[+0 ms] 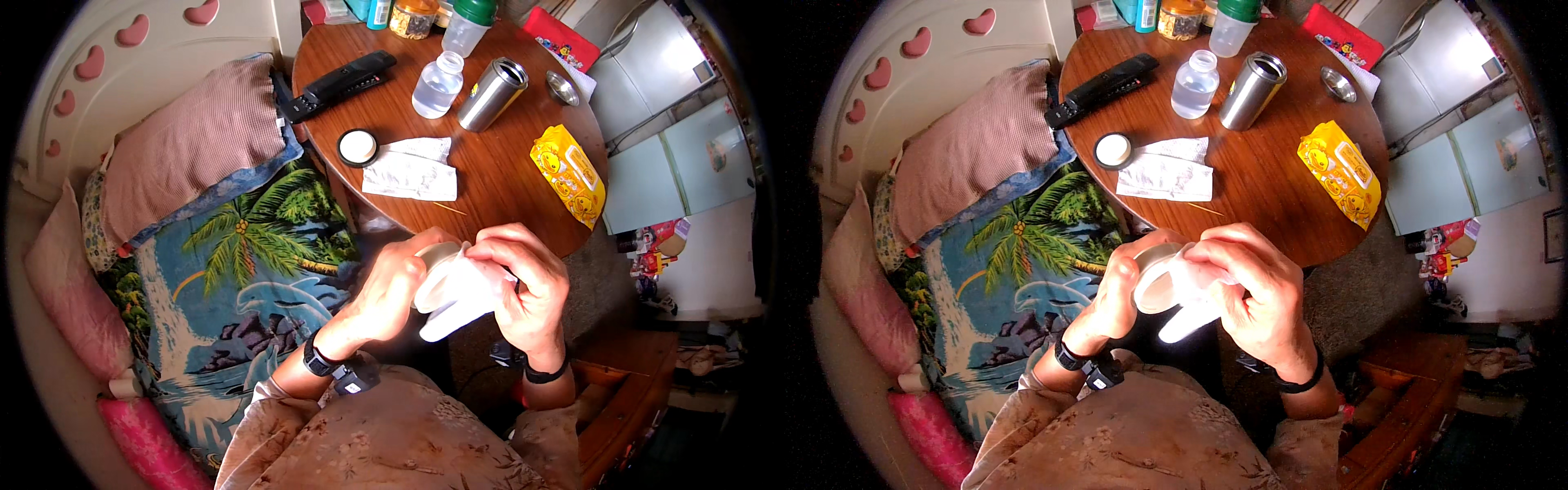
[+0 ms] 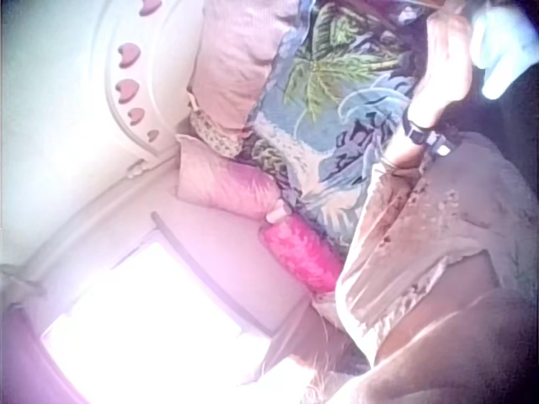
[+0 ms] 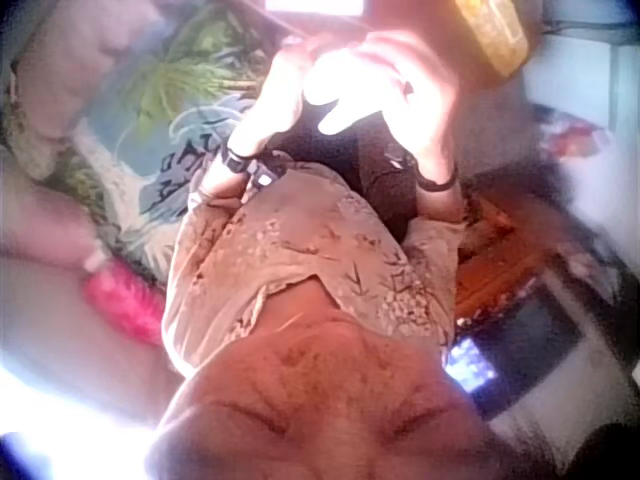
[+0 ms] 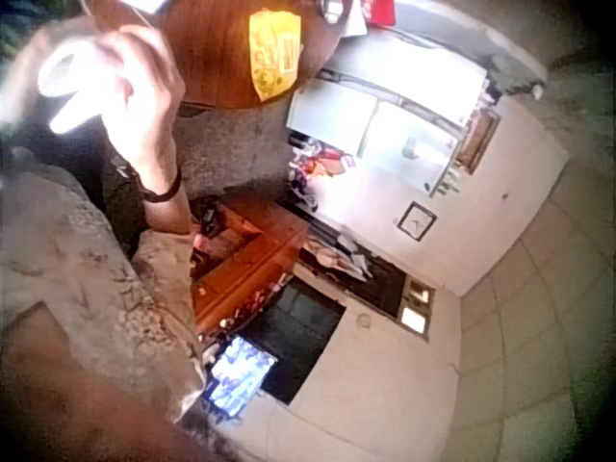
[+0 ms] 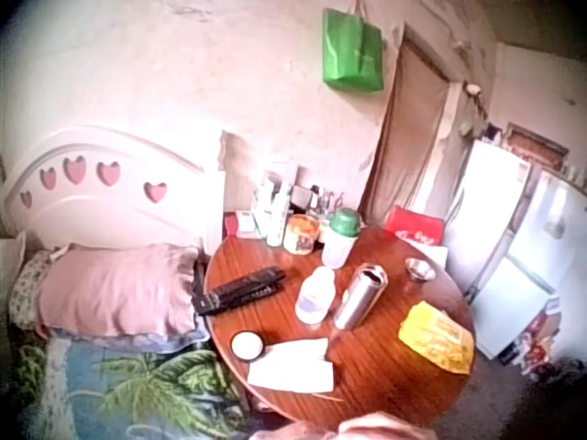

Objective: The person wipes a small jar and its lid with a tissue. They clean the outer surface and the inner rim of the jar before setting it down.

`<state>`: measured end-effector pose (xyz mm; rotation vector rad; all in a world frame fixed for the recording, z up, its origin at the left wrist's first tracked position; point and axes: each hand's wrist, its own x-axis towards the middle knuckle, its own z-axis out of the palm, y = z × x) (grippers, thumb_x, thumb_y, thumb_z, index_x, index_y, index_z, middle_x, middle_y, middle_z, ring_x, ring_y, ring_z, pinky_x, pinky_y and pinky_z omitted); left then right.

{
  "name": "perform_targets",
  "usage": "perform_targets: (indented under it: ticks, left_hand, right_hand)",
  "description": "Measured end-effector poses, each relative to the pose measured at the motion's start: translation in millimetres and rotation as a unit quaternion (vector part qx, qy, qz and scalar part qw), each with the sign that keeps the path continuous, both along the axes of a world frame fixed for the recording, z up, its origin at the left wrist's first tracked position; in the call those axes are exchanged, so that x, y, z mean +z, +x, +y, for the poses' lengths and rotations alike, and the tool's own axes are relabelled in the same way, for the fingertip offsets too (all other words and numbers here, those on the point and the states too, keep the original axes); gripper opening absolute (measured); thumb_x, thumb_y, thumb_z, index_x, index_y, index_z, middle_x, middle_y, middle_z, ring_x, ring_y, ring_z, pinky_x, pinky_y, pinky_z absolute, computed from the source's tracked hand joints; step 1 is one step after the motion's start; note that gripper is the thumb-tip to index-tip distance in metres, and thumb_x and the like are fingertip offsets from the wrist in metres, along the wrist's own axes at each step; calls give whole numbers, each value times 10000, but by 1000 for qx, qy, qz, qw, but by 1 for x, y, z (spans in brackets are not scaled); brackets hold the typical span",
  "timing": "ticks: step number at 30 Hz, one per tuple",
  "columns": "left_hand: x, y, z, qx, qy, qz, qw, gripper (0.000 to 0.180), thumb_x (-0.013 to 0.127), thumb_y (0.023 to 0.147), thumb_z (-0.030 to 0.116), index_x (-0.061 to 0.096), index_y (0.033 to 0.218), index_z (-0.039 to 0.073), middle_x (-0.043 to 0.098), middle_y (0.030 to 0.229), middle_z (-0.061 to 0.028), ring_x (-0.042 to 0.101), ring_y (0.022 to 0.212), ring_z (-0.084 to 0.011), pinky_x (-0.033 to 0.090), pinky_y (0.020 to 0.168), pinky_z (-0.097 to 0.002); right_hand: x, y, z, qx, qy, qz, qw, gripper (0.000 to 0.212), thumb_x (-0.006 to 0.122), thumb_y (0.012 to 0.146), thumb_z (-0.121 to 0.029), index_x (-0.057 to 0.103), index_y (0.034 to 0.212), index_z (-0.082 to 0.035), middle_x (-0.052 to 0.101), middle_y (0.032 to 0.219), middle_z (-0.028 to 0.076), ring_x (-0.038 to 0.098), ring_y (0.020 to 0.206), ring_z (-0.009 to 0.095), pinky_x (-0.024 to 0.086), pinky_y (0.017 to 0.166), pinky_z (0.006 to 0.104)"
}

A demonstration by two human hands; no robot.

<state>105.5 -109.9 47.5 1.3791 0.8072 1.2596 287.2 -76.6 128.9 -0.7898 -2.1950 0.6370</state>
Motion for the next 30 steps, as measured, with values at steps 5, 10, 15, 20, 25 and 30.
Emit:
perform_targets:
  ticks: [5, 10, 15, 20, 25, 30]
  left_hand:
    - [1, 1, -3, 16, 33, 5, 999, 874, 165, 938, 743, 582, 1107, -6, 642, 862, -158, 649, 795, -278, 481, 702, -360]
    - [-2, 3, -3, 28, 65, -9, 997, 855, 170, 939, 742, 563, 1125, 5, 643, 869, -158, 658, 789, -302, 493, 701, -372]
    - [3, -1, -2, 34, 90, 19, 995, 799, 206, 954, 705, 555, 1111, 3, 638, 853, -179, 661, 762, -341, 496, 660, -387]
    - [15, -10, 0, 2, 84, 78, 993, 713, 296, 981, 626, 576, 1080, -22, 622, 805, -211, 651, 719, -359, 491, 630, -403]
    - [13, -13, -2, 19, 64, 69, 995, 743, 279, 980, 640, 594, 1042, -30, 623, 802, -203, 649, 716, -349, 490, 632, -399]
    - [7, -13, 6, 41, 100, 20, 994, 836, 193, 950, 714, 565, 1107, -18, 633, 864, -169, 654, 759, -312, 495, 667, -371]
  right_hand:
    - [-14, 0, -12, -53, 32, 71, 996, 288, 604, 704, 127, 676, 970, 43, 670, 928, 177, 681, 847, 289, 545, 755, 342]
    - [-13, -4, -19, -68, -5, 99, 993, 177, 626, 794, 71, 678, 962, 45, 665, 937, 173, 678, 839, 300, 541, 755, 343]
    - [1, -1, -14, -31, -13, 51, 998, 142, 644, 811, 68, 669, 949, 50, 658, 955, 169, 677, 826, 273, 537, 731, 333]
    - [13, -7, -15, -13, 22, 14, 1000, 157, 664, 794, 67, 664, 950, 54, 651, 944, 165, 676, 818, 281, 540, 726, 337]
    - [11, -11, -7, 18, 20, 5, 1000, 169, 641, 815, 66, 662, 981, 44, 645, 952, 165, 676, 828, 286, 541, 723, 333]
    - [-41, -1, -25, 9, -107, 127, 986, 121, 633, 872, 44, 636, 993, 50, 657, 960, 155, 661, 840, 225, 535, 724, 314]
